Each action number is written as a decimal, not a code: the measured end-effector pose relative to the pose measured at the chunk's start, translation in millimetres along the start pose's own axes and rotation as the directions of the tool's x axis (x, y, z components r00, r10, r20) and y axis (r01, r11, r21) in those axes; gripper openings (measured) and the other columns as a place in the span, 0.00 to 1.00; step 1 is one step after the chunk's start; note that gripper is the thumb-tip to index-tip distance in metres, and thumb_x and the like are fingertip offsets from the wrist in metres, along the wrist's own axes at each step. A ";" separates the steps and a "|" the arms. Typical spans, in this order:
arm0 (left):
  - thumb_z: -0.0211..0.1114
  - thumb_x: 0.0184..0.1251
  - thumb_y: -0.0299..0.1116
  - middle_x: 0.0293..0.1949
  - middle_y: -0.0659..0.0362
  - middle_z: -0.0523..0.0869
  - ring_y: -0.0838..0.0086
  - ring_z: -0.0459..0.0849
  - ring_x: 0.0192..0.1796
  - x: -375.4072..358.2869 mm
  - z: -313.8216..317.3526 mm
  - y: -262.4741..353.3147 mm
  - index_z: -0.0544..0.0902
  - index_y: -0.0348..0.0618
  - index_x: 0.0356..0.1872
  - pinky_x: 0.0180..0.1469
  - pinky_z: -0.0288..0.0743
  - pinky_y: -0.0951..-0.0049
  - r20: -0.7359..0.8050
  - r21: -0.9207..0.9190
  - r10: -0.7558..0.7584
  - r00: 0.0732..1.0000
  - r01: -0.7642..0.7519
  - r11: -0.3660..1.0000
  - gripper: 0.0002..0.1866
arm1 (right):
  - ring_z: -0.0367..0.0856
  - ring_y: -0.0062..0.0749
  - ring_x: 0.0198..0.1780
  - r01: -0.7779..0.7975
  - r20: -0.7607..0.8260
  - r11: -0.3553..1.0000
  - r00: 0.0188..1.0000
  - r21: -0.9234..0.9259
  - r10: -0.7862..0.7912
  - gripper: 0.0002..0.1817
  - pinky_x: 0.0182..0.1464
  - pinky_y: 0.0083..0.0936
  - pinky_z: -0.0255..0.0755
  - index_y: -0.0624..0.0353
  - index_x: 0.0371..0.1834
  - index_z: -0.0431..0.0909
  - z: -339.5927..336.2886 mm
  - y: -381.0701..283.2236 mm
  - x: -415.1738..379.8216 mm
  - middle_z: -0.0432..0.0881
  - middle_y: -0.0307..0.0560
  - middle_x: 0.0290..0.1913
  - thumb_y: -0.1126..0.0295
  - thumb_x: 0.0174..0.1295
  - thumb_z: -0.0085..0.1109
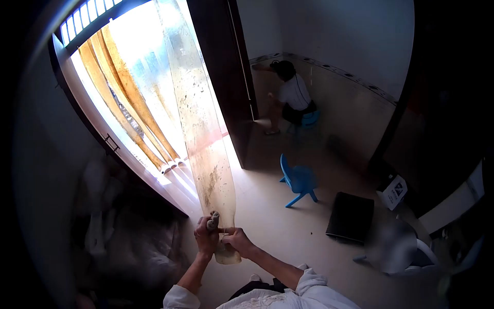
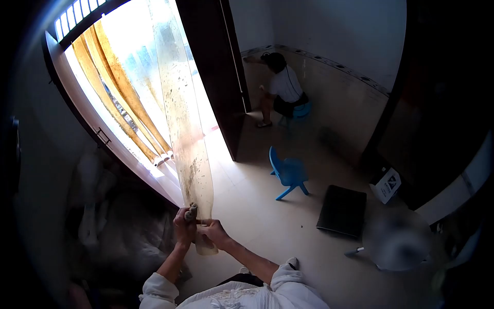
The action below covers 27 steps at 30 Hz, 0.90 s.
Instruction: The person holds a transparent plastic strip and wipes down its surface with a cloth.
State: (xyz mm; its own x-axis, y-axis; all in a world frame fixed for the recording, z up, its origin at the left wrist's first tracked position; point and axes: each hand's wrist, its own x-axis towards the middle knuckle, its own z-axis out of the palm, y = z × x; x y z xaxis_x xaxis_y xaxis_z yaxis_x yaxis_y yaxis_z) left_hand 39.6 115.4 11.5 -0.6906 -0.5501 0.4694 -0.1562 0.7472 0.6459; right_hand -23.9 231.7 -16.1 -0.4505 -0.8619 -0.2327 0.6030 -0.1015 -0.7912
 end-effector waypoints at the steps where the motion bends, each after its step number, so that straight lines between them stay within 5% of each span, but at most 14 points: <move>1: 0.63 0.53 0.22 0.32 0.48 0.83 0.50 0.83 0.36 -9.0 -13.8 -8.0 0.81 0.39 0.37 0.38 0.76 0.59 0.011 0.006 -0.014 1.000 0.014 1.000 0.09 | 0.62 0.14 0.14 -0.045 -0.006 0.998 0.999 0.051 0.045 0.18 0.16 0.17 0.54 0.63 0.49 0.80 10.1 2.8 6.3 0.69 0.31 0.18 0.80 0.53 0.54; 5: 0.63 0.49 0.19 0.35 0.49 0.84 0.52 0.84 0.38 -36.2 -56.4 -30.5 0.82 0.41 0.40 0.39 0.77 0.61 0.079 -0.047 0.069 0.994 -0.066 0.997 0.14 | 0.61 0.14 0.14 -0.127 0.084 0.988 0.989 0.088 0.119 0.05 0.16 0.17 0.51 0.58 0.30 0.76 31.6 32.6 36.1 0.68 0.31 0.17 0.80 0.52 0.55; 9: 0.63 0.53 0.20 0.37 0.51 0.82 0.50 0.82 0.39 21.2 -76.5 -44.6 0.80 0.41 0.37 0.39 0.77 0.58 0.071 0.116 0.128 0.989 -0.136 0.984 0.09 | 0.57 0.12 0.14 -0.178 0.133 0.962 0.979 0.208 0.152 0.17 0.16 0.15 0.50 0.63 0.49 0.79 71.2 34.7 29.1 0.65 0.29 0.17 0.81 0.54 0.52; 12: 0.59 0.60 0.24 0.37 0.49 0.81 0.49 0.82 0.39 88.5 -70.6 -87.8 0.80 0.41 0.37 0.39 0.76 0.56 -0.006 0.199 0.065 0.998 -0.062 0.978 0.06 | 0.56 0.12 0.14 -0.225 0.216 0.935 0.962 0.275 0.168 0.31 0.16 0.13 0.50 0.65 0.68 0.65 89.2 39.7 29.3 0.65 0.30 0.19 0.82 0.56 0.50; 16: 0.59 0.59 0.25 0.38 0.48 0.83 0.49 0.82 0.40 83.3 -48.2 -89.7 0.80 0.41 0.38 0.42 0.76 0.57 0.061 0.073 0.070 0.996 -0.075 0.995 0.06 | 0.56 0.12 0.15 -0.190 0.181 0.927 0.974 0.324 0.136 0.30 0.16 0.13 0.50 0.66 0.67 0.66 91.1 40.2 28.0 0.65 0.30 0.19 0.82 0.56 0.49; 19: 0.62 0.54 0.23 0.39 0.48 0.84 0.49 0.83 0.41 44.8 -44.9 -89.8 0.79 0.39 0.38 0.42 0.77 0.57 0.215 0.002 0.058 0.975 -0.059 0.998 0.09 | 0.56 0.12 0.15 -0.149 -0.017 0.944 0.987 0.294 0.161 0.28 0.16 0.13 0.51 0.65 0.63 0.70 71.8 39.0 31.2 0.65 0.28 0.19 0.83 0.54 0.50; 27: 0.66 0.49 0.25 0.35 0.51 0.82 0.49 0.83 0.39 10.5 -88.8 -66.5 0.79 0.41 0.36 0.40 0.76 0.57 0.145 -0.034 0.092 0.985 -0.088 0.996 0.11 | 0.64 0.13 0.17 -0.134 0.008 0.957 0.991 0.255 0.137 0.22 0.17 0.14 0.55 0.64 0.55 0.77 69.5 55.6 55.2 0.70 0.31 0.21 0.81 0.54 0.52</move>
State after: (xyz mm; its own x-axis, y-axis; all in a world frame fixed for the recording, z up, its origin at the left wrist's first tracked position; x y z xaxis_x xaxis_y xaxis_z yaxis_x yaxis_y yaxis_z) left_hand 105.5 26.8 26.8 -0.7974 -0.4190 0.4342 -0.0708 0.7796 0.6223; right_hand 30.6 144.0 -33.6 -0.3583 -0.8718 -0.3341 0.8061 -0.1083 -0.5818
